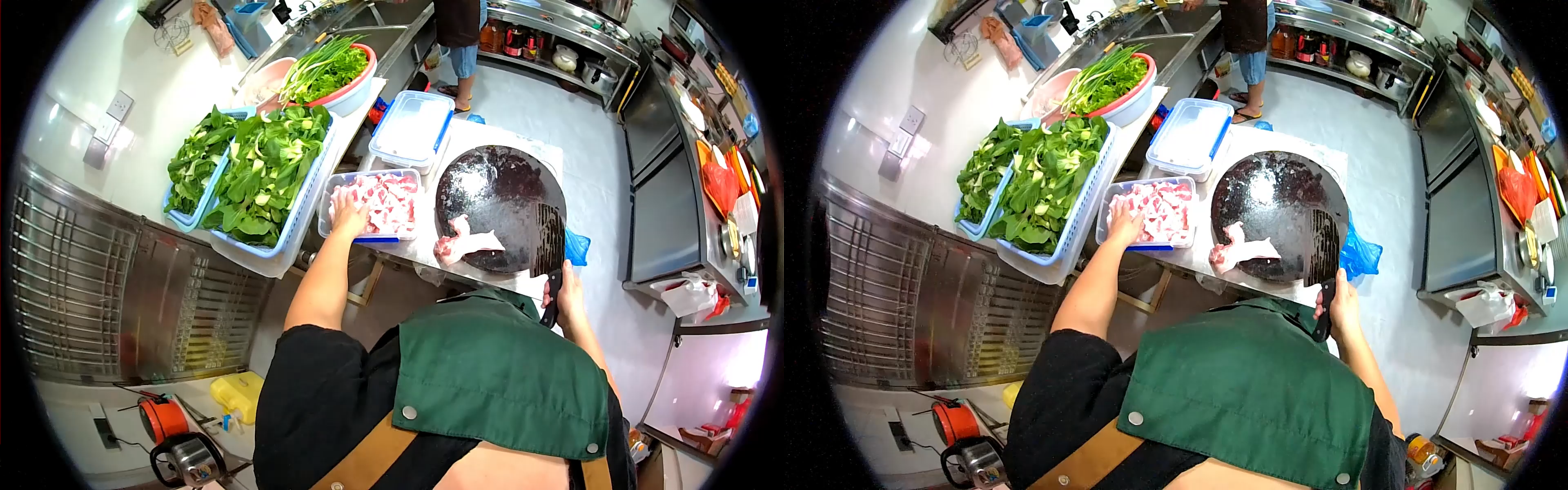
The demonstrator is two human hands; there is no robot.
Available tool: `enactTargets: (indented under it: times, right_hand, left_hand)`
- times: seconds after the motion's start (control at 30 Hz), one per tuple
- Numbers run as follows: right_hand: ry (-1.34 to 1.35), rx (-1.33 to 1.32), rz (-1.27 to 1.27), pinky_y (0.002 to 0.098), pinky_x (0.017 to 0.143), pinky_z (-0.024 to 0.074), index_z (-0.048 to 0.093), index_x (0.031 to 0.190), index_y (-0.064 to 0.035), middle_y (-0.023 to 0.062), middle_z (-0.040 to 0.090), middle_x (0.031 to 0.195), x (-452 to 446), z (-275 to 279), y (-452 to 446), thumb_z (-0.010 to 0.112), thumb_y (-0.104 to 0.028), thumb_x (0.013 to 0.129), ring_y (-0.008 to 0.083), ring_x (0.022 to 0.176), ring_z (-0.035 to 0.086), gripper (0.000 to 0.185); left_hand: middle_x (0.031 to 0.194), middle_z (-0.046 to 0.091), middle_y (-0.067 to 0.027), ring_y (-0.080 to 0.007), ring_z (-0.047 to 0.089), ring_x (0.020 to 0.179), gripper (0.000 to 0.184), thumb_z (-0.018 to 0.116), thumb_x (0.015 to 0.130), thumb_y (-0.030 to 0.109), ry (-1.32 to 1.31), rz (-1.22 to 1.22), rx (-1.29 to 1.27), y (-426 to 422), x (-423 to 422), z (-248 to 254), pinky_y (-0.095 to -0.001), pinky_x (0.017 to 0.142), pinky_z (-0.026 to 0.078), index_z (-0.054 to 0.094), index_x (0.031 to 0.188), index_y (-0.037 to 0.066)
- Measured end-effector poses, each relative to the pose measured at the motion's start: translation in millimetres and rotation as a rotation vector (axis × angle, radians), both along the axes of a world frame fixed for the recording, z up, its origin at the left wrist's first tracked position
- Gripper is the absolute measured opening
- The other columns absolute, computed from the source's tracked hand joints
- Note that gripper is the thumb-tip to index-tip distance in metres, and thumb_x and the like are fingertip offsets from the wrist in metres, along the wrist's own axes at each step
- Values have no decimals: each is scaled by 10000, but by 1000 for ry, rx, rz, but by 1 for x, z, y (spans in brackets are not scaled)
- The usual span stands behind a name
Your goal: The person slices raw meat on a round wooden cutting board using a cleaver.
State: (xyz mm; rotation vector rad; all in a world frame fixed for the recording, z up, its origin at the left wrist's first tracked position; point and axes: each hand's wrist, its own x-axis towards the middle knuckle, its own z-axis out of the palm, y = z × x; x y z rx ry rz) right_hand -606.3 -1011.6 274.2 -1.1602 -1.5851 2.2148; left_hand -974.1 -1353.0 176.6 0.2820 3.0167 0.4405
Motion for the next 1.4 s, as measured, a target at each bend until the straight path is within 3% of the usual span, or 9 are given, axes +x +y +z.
enactTargets:
  times: [0.17, 0.27, 0.5, 0.57, 0.83, 1.17, 1.27, 1.3, 1.4]
  right_hand:
    - [3, 18, -16, 306, 356, 415, 477, 679, -33, 72, 495, 525, -3, -3, -6, 361, -530, 909, 161, 363, 454, 560]
    - [18, 9, -7, 301, 351, 411, 482, 685, -32, 72, 493, 516, -4, -3, -9, 351, -529, 910, 161, 357, 454, 562]
    - [-7, 32, 31, 301, 371, 415, 460, 694, -44, 70, 481, 513, -8, -3, -13, 329, -521, 919, 165, 374, 461, 543]
    - [11, 55, 33, 301, 371, 415, 459, 692, -44, 70, 480, 512, -8, -3, -14, 324, -516, 921, 164, 375, 460, 542]
    - [24, 61, -27, 298, 373, 416, 489, 666, -33, 66, 484, 522, 4, -9, -13, 303, -514, 925, 163, 380, 461, 577]
    - [38, -23, -25, 299, 376, 420, 483, 703, -29, 71, 498, 542, 3, -2, -15, 341, -475, 932, 157, 379, 459, 520]
    - [135, -99, 55, 283, 437, 443, 492, 812, -44, 62, 529, 618, 10, -2, -15, 437, -382, 919, 141, 450, 495, 360]
    - [177, -89, 102, 275, 456, 448, 490, 850, -52, 57, 537, 647, 11, -1, -17, 473, -345, 910, 134, 475, 504, 300]
    - [110, -81, 228, 248, 464, 432, 484, 912, -50, 31, 519, 658, 12, -5, -21, 567, -205, 862, 110, 493, 493, 183]
  left_hand:
    - [1346, 383, -175, -312, 366, 1244, 463, 590, 794, 321, 1, -105, 185, -2, -5, 24, -356, 1014, 319, 538, 1185, 80]
    - [1009, 591, -82, -291, 546, 924, 103, 640, 692, 146, 426, -62, 138, 26, 18, 50, -394, 821, 433, 631, 756, 65]
    - [1005, 591, -116, -306, 538, 962, 126, 591, 748, 132, 436, -369, 245, 87, 17, 42, -378, 849, 436, 631, 865, 103]
    - [990, 603, -136, -316, 547, 964, 141, 585, 742, 126, 39, -199, 149, 93, 9, 48, -394, 847, 439, 623, 875, 96]
    - [816, 596, -180, -372, 567, 804, 76, 547, 769, 104, 279, 151, 295, 42, -23, 45, -444, 702, 462, 585, 738, 47]
    - [1281, 436, -148, -331, 448, 1114, 417, 590, 795, 250, 271, 128, -59, 38, 17, 44, -429, 954, 341, 536, 1168, 72]
    - [975, 569, -148, -342, 520, 941, 305, 645, 727, 150, 428, -483, 317, 74, 53, 57, -409, 855, 413, 576, 1008, 53]
    - [909, 586, -154, -332, 536, 907, 308, 663, 723, 204, 45, -559, 285, 93, 83, 85, -410, 818, 438, 583, 977, 51]
    - [980, 532, -140, -320, 555, 905, 651, 756, 611, 403, -26, -790, 82, 115, 140, 65, -411, 800, 453, 483, 1102, 74]
